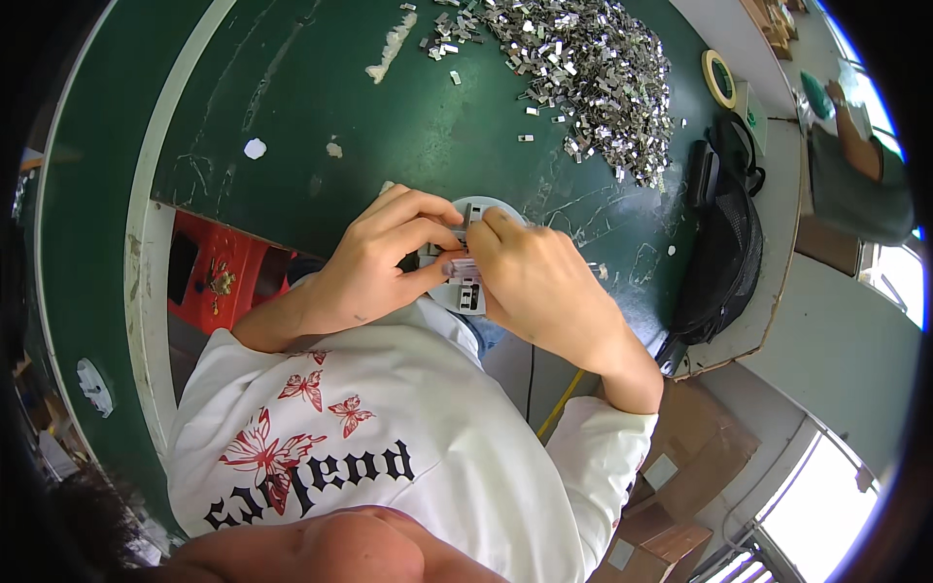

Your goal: Manually inserting small metal pins into a circular electronic component base at a workbench.

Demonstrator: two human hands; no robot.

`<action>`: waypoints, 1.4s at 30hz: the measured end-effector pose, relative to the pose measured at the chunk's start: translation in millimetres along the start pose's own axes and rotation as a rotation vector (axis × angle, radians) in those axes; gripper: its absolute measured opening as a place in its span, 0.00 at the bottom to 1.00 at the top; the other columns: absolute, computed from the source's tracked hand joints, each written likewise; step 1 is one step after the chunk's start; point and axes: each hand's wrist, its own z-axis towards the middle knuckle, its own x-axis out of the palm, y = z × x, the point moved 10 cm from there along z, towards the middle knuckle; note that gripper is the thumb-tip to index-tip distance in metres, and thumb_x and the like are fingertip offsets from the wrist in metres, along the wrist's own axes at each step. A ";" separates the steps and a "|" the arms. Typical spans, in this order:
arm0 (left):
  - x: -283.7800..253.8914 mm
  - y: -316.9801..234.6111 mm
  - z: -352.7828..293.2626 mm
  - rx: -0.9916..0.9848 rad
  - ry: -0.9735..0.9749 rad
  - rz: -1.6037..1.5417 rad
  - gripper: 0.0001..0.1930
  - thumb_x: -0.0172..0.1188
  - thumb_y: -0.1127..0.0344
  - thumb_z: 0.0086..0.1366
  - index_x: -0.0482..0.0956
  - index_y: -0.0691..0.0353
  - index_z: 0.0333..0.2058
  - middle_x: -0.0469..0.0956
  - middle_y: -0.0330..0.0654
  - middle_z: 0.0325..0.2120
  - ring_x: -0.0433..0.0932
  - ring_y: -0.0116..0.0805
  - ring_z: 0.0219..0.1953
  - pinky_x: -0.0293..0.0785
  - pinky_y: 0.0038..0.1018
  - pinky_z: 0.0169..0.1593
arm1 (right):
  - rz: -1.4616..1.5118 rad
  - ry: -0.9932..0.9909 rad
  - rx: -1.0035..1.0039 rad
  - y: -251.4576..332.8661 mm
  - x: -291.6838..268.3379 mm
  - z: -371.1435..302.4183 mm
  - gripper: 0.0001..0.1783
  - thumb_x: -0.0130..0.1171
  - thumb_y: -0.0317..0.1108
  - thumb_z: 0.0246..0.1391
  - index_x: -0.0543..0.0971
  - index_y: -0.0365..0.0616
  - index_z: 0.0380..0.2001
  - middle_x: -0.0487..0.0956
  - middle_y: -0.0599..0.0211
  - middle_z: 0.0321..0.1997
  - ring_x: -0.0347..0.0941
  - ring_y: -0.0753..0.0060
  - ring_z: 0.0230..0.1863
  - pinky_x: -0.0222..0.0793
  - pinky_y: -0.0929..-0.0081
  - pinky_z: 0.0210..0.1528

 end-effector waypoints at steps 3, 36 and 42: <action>0.8 2.4 -0.3 -0.018 0.017 -0.015 0.09 0.71 0.78 0.50 0.81 0.64 0.31 0.79 0.41 0.40 0.76 0.39 0.38 0.74 0.32 0.41 | 0.017 0.057 0.011 -0.1 4.3 3.3 0.12 0.61 0.17 0.40 0.74 0.36 0.31 0.74 0.57 0.30 0.74 0.49 0.26 0.71 0.59 0.27; 34.6 1.4 -8.4 0.043 0.361 0.203 0.55 0.76 0.46 0.49 0.54 0.73 0.65 0.57 0.56 0.65 0.53 0.56 0.70 0.57 0.45 0.70 | 1.297 -0.687 -0.282 -20.0 -12.9 -31.3 0.27 0.39 0.41 0.71 0.56 0.50 0.13 0.58 0.74 0.12 0.50 0.76 0.13 0.50 0.74 0.16; 34.5 0.5 -7.2 0.026 0.362 0.192 0.54 0.76 0.49 0.48 0.55 0.73 0.65 0.58 0.56 0.64 0.54 0.55 0.69 0.57 0.45 0.69 | 1.232 -0.691 -0.374 -9.7 -14.5 -27.7 0.28 0.39 0.41 0.71 0.55 0.49 0.13 0.56 0.74 0.10 0.49 0.75 0.11 0.48 0.74 0.14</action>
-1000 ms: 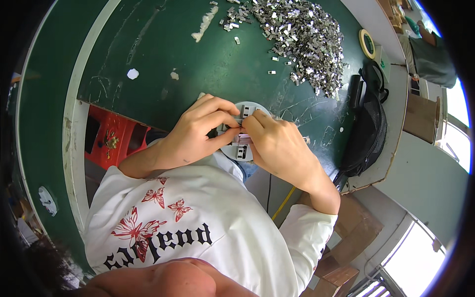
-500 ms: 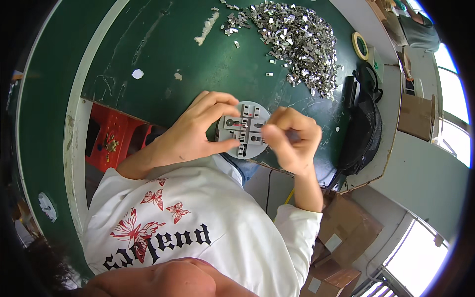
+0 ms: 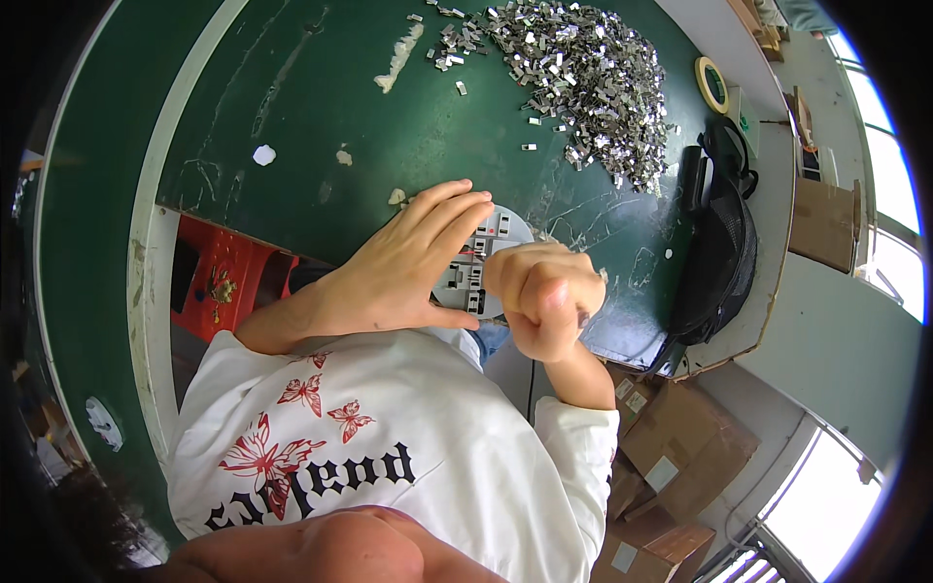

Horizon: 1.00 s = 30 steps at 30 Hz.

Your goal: Manually inserting small metal pins into a circular electronic component base at a workbench.

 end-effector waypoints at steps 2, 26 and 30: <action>1.5 0.1 0.0 -0.003 0.009 -0.016 0.54 0.77 0.50 0.48 0.55 0.73 0.65 0.58 0.56 0.65 0.55 0.55 0.69 0.57 0.45 0.69 | -0.166 -0.021 -0.060 1.8 3.5 -1.4 0.28 0.39 0.41 0.71 0.55 0.48 0.13 0.56 0.74 0.10 0.49 0.75 0.10 0.47 0.73 0.13; -340.6 103.5 -104.6 -0.730 -1.011 0.791 0.47 0.78 0.47 0.47 0.68 0.79 0.55 0.72 0.64 0.54 0.74 0.55 0.56 0.70 0.41 0.59 | -0.282 -0.172 -0.127 56.1 -75.4 -9.6 0.26 0.51 0.34 0.63 0.58 0.47 0.11 0.60 0.74 0.11 0.53 0.78 0.12 0.48 0.76 0.15; -369.1 149.1 -100.1 -1.039 -0.802 1.039 0.43 0.73 0.44 0.52 0.71 0.81 0.50 0.73 0.67 0.53 0.74 0.59 0.56 0.71 0.43 0.59 | -0.678 -0.074 0.014 40.9 -61.6 -0.4 0.21 0.58 0.28 0.58 0.64 0.42 0.13 0.65 0.68 0.14 0.57 0.73 0.12 0.52 0.73 0.15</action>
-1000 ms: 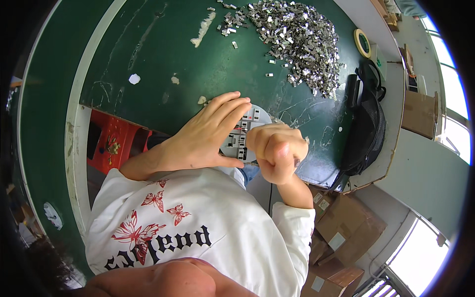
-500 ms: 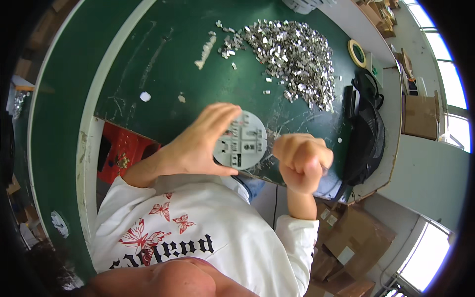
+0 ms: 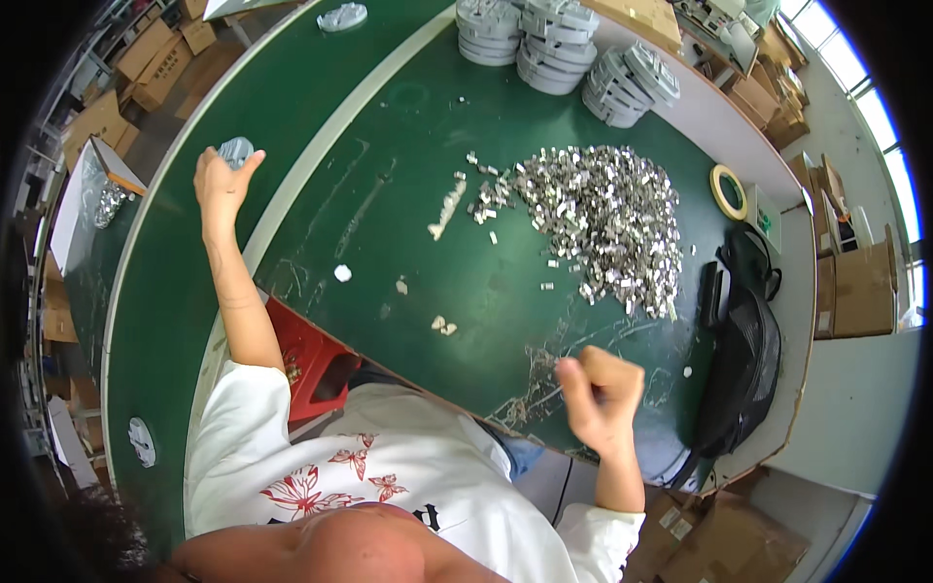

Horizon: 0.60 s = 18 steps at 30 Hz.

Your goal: Manually inserting small metal pins into a circular electronic component base at a workbench.

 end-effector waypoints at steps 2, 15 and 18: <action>25.3 -25.6 21.2 0.112 0.149 -0.050 0.47 0.71 0.42 0.54 0.69 0.84 0.55 0.72 0.69 0.54 0.72 0.61 0.58 0.69 0.43 0.61 | -0.289 0.137 0.040 -4.1 22.6 4.1 0.17 0.61 0.27 0.56 0.69 0.40 0.16 0.69 0.65 0.16 0.62 0.69 0.11 0.57 0.71 0.15; 210.2 -120.8 175.7 0.337 -0.207 -0.184 0.42 0.68 0.38 0.55 0.74 0.77 0.50 0.76 0.65 0.47 0.76 0.59 0.52 0.74 0.46 0.54 | -0.686 0.313 0.094 -30.8 48.7 -3.8 0.08 0.67 0.35 0.53 0.80 0.42 0.30 0.84 0.48 0.44 0.79 0.56 0.19 0.75 0.67 0.21; 218.1 -123.5 217.9 0.262 -0.199 -0.159 0.48 0.67 0.30 0.50 0.74 0.78 0.48 0.77 0.64 0.46 0.77 0.59 0.51 0.74 0.45 0.54 | -0.667 0.314 0.111 -33.2 43.8 3.4 0.12 0.66 0.38 0.55 0.78 0.42 0.28 0.84 0.49 0.44 0.77 0.61 0.16 0.72 0.70 0.16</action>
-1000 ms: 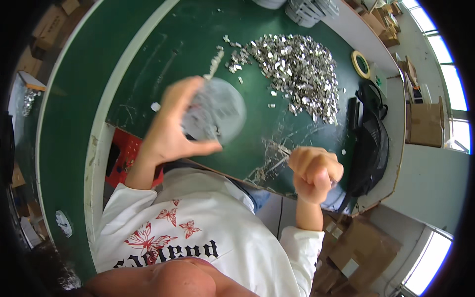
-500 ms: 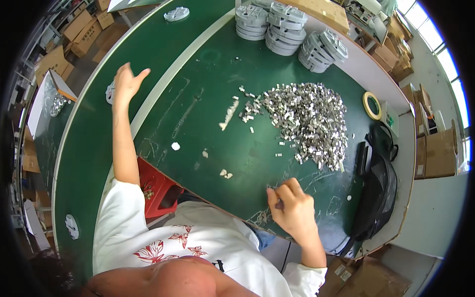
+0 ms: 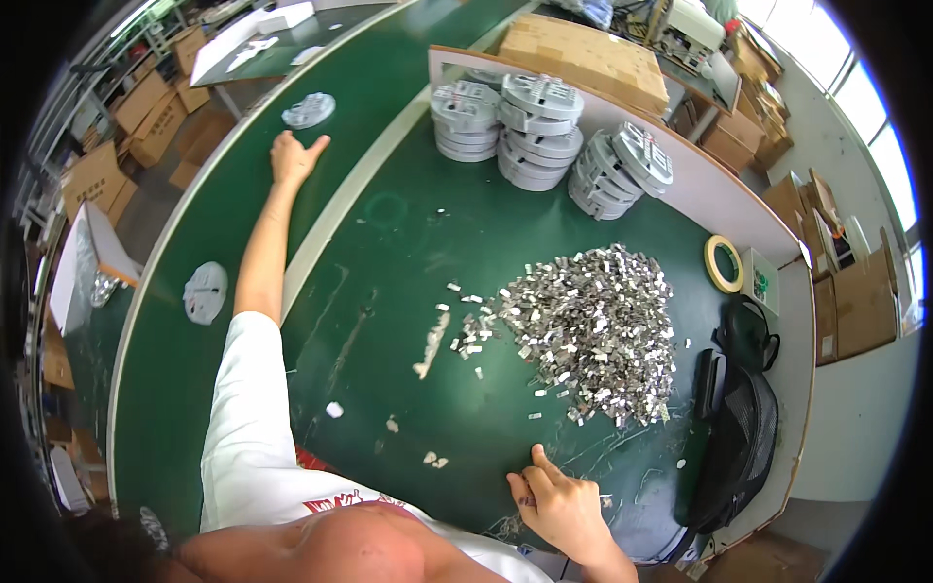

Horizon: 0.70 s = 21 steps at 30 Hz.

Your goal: Manually inserting small metal pins into a circular electronic component base at a workbench.

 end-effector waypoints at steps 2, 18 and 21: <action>7.2 26.9 23.5 -0.083 0.049 -0.030 0.56 0.67 0.23 0.42 0.72 0.77 0.51 0.76 0.64 0.48 0.75 0.59 0.54 0.72 0.46 0.57 | -0.028 0.061 -0.014 5.8 1.3 3.0 0.13 0.67 0.40 0.55 0.78 0.42 0.29 0.84 0.48 0.42 0.77 0.63 0.15 0.70 0.72 0.15; 16.3 56.7 41.0 -0.343 0.159 -0.214 0.57 0.69 0.24 0.41 0.74 0.72 0.58 0.73 0.56 0.58 0.70 0.51 0.59 0.62 0.43 0.66 | 0.075 0.151 0.001 5.8 1.9 12.4 0.15 0.68 0.37 0.53 0.80 0.40 0.39 0.83 0.51 0.40 0.78 0.57 0.20 0.75 0.68 0.21; -10.9 29.9 5.1 -0.453 0.318 -0.909 0.49 0.68 0.30 0.50 0.76 0.72 0.56 0.77 0.48 0.53 0.74 0.39 0.54 0.66 0.29 0.62 | 0.227 -0.012 0.049 -19.4 -9.3 18.6 0.11 0.67 0.33 0.54 0.81 0.40 0.38 0.83 0.58 0.35 0.80 0.56 0.27 0.76 0.67 0.29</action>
